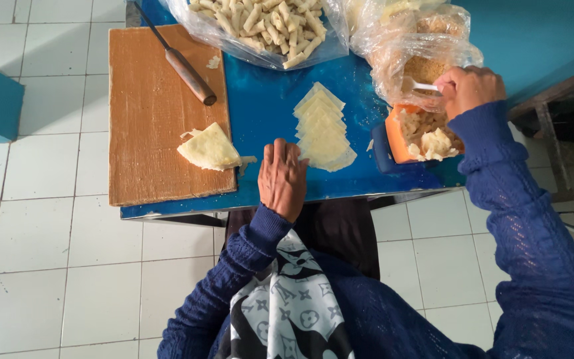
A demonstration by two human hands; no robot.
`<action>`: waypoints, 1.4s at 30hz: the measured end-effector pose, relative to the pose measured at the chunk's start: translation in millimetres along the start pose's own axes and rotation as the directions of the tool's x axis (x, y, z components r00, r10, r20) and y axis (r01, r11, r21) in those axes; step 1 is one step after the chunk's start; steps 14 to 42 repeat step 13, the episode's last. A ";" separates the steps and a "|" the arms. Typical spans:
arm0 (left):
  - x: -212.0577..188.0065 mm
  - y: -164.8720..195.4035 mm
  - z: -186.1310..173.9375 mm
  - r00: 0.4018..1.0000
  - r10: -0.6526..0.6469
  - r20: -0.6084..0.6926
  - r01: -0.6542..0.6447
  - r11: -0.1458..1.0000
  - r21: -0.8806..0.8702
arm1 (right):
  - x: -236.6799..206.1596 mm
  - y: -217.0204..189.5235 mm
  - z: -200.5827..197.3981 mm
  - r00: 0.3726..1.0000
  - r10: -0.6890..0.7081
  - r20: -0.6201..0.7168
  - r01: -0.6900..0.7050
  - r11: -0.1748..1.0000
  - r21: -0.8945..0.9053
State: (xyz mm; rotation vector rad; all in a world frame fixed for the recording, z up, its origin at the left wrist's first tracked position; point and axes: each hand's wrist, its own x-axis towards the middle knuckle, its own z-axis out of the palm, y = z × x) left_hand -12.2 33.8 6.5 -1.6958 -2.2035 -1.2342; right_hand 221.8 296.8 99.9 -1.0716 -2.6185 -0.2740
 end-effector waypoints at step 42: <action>3.0 -3.7 1.8 0.998 0.059 0.002 -0.059 0.998 0.036 | -34.9 37.4 -2.8 0.945 0.317 0.084 -0.315 0.803 0.506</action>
